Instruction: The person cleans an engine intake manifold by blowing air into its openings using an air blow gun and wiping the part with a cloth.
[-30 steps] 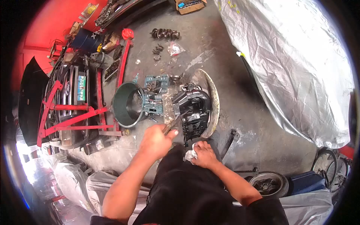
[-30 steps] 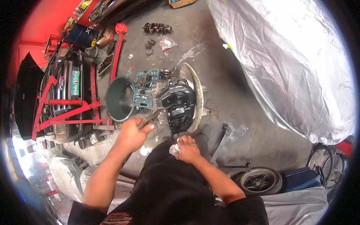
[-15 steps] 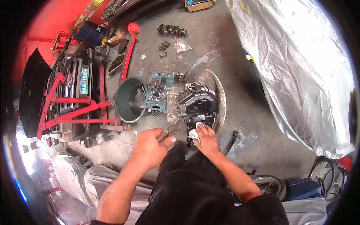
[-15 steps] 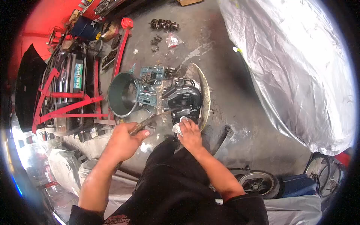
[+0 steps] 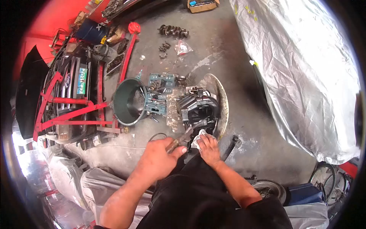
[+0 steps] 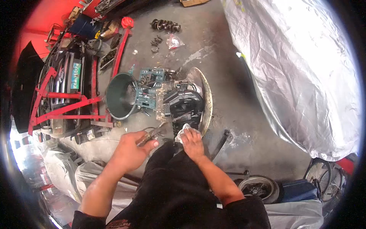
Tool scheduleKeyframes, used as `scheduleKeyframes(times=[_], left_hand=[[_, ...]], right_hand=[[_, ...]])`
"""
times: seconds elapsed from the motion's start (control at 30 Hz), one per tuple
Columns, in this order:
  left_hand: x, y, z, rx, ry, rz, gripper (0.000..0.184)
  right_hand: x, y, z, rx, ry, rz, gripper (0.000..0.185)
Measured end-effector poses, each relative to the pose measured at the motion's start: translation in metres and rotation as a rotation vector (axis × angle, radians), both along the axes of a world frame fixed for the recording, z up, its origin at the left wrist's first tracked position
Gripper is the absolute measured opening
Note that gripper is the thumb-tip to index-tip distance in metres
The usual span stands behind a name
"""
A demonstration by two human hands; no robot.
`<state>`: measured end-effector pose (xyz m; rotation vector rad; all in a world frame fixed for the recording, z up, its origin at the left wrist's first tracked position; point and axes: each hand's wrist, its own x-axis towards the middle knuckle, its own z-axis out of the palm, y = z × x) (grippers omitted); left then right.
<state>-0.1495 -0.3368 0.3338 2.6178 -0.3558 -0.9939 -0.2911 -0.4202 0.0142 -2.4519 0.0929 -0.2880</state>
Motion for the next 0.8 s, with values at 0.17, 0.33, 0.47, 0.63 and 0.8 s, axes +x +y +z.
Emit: scheduleKeyframes(times=[0.17, 0.33, 0.47, 0.63, 0.8], left_hand=[[-0.017, -0.015, -0.005, 0.016, -0.051, -0.184, 0.035], [-0.018, -0.030, -0.005, 0.070, -0.027, -0.236, 0.036], [-0.014, -0.027, 0.001, 0.049, -0.024, -0.222, 0.036], [-0.016, -0.018, 0.011, -0.009, -0.013, -0.139, 0.037], [-0.018, -0.002, -0.001, -0.064, -0.042, -0.103, 0.037]], right_hand=[[0.014, 0.013, 0.008, -0.074, 0.138, -0.007, 0.031], [0.019, 0.011, 0.006, -0.170, 0.108, -0.014, 0.031], [0.010, 0.013, 0.003, -0.061, 0.130, 0.030, 0.029], [0.003, 0.000, 0.033, 0.015, 0.054, 0.034, 0.027], [0.018, -0.017, 0.035, -0.099, -0.076, 0.018, 0.027]])
